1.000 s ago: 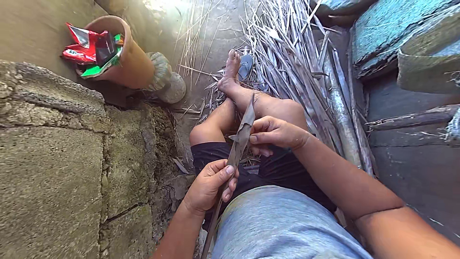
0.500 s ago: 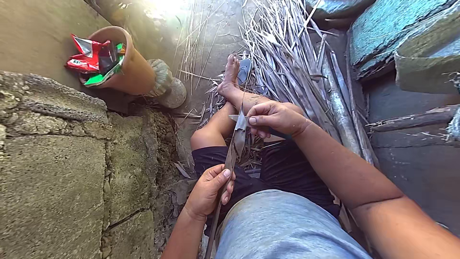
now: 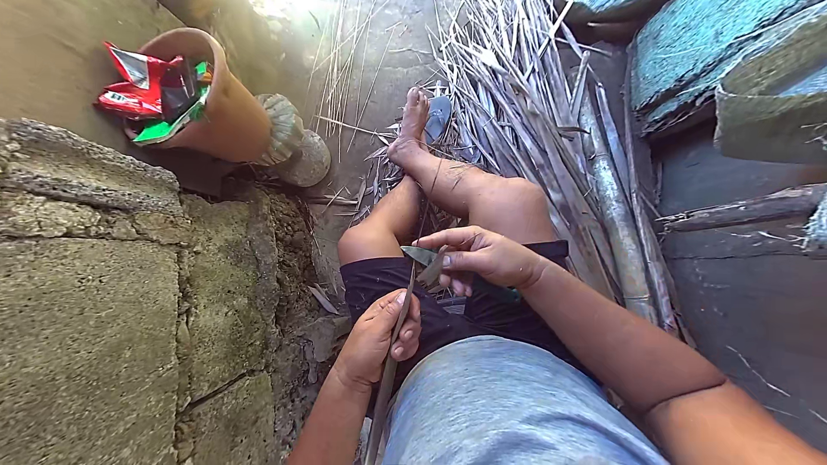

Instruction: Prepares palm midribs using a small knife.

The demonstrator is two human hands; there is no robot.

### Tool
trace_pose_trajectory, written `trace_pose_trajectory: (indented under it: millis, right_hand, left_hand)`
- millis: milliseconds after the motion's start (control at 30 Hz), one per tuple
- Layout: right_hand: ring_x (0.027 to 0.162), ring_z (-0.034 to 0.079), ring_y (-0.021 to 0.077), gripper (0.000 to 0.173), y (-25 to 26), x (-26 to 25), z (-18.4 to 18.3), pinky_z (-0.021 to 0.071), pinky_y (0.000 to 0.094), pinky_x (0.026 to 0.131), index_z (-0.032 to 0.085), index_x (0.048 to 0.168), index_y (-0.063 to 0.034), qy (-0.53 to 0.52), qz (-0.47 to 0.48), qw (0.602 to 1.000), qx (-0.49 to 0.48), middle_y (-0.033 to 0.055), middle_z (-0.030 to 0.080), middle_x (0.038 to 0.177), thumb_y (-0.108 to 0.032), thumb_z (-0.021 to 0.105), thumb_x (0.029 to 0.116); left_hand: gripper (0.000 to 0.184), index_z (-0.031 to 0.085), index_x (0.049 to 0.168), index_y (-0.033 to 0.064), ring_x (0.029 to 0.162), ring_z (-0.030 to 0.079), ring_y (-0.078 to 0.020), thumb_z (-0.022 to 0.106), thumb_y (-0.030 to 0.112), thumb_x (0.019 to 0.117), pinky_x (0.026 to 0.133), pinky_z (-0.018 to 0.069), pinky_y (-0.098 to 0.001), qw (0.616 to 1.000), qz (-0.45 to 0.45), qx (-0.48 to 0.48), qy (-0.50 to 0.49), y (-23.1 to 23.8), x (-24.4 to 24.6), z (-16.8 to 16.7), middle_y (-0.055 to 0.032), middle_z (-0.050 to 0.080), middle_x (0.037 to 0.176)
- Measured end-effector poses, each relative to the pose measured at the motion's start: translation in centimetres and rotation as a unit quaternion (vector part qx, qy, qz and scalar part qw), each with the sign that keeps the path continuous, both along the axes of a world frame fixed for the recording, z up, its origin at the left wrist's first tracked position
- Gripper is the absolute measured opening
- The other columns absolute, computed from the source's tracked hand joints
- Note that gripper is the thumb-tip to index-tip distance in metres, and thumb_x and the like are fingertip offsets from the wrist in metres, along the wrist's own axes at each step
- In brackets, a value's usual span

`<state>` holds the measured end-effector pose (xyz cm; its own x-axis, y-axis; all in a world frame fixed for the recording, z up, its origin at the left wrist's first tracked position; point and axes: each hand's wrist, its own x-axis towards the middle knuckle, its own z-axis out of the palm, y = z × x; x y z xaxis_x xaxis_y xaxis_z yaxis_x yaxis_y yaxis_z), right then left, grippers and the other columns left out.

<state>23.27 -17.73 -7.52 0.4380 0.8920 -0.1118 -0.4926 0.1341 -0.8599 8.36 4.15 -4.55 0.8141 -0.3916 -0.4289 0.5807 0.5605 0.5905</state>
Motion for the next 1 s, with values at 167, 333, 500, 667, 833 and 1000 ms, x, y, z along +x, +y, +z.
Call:
trace_pose_trajectory:
  millis: [167, 333, 500, 667, 833, 1000]
  right_hand:
    - [0.058, 0.063, 0.0084, 0.037, -0.1, 0.3, 0.2, 0.0547, 0.0212, 0.053, 0.06, 0.14, -0.0057, -0.018, -0.01, 1.0, 0.012, 0.0063, 0.072, 0.082, -0.009, 0.05, 0.1054]
    - [0.058, 0.062, 0.0088, 0.038, -0.3, 1.4, 1.0, 0.0531, 0.0206, 0.052, 0.059, 0.142, -0.0064, -0.028, -0.032, 0.999, 0.006, 0.0082, 0.071, 0.084, -0.01, 0.049, 0.1055]
    - [0.055, 0.061, 0.0093, 0.039, -1.0, 3.8, 2.7, 0.0526, 0.0222, 0.049, 0.059, 0.143, -0.0096, -0.052, -0.112, 0.992, -0.025, 0.0069, 0.07, 0.081, -0.012, 0.047, 0.1054]
    - [0.055, 0.059, 0.0081, 0.04, -1.5, 5.9, 3.1, 0.0515, 0.0214, 0.049, 0.054, 0.146, -0.0137, -0.016, -0.186, 0.982, 0.01, 0.0062, 0.069, 0.084, -0.014, 0.043, 0.1075]
    - [0.054, 0.061, 0.0113, 0.039, -1.0, 2.9, 3.9, 0.0535, 0.0247, 0.048, 0.057, 0.143, -0.0109, -0.013, -0.107, 0.992, -0.068, 0.0101, 0.07, 0.083, -0.014, 0.048, 0.1054]
    - [0.056, 0.062, 0.0081, 0.036, -0.5, -0.8, 2.4, 0.0525, 0.0211, 0.05, 0.06, 0.139, -0.0025, 0.011, -0.031, 0.998, -0.06, 0.006, 0.071, 0.084, -0.012, 0.05, 0.1059]
  left_hand:
    - [0.03, 0.061, 0.092, 0.0113, 0.048, 0.05, -0.0036, 0.047, 0.032, 0.1091, 0.045, 0.0424, -0.0174, 0.993, -0.027, -0.107, 0.045, 0.2, 0.0, 0.4, 0.0059, 0.049, 0.062]
    - [0.03, 0.062, 0.092, 0.0101, 0.048, 0.05, -0.0039, 0.05, 0.032, 0.1082, 0.045, 0.0424, -0.0176, 0.991, -0.03, -0.123, 0.041, 0.2, -0.3, 0.4, 0.0055, 0.049, 0.062]
    - [0.031, 0.062, 0.092, 0.0103, 0.048, 0.05, -0.0038, 0.05, 0.033, 0.1082, 0.045, 0.0427, -0.0178, 0.992, -0.037, -0.114, 0.041, 0.1, -0.9, 0.1, 0.0057, 0.048, 0.062]
    - [0.036, 0.064, 0.091, 0.0064, 0.048, 0.053, -0.0049, 0.049, 0.034, 0.109, 0.045, 0.046, -0.0183, 0.999, -0.011, 0.036, -0.009, -0.1, -1.2, 0.5, 0.0012, 0.053, 0.063]
    - [0.03, 0.062, 0.095, 0.0036, 0.053, 0.064, -0.0141, 0.042, 0.02, 0.1102, 0.049, 0.0578, -0.0271, 0.94, 0.025, 0.324, -0.1, -0.9, -0.5, 1.4, -0.0059, 0.066, 0.072]
    - [0.027, 0.064, 0.096, 0.0035, 0.053, 0.064, -0.0135, 0.045, 0.017, 0.1092, 0.048, 0.0585, -0.0273, 0.892, 0.054, 0.421, -0.155, -1.5, -0.1, 1.2, -0.0033, 0.066, 0.072]
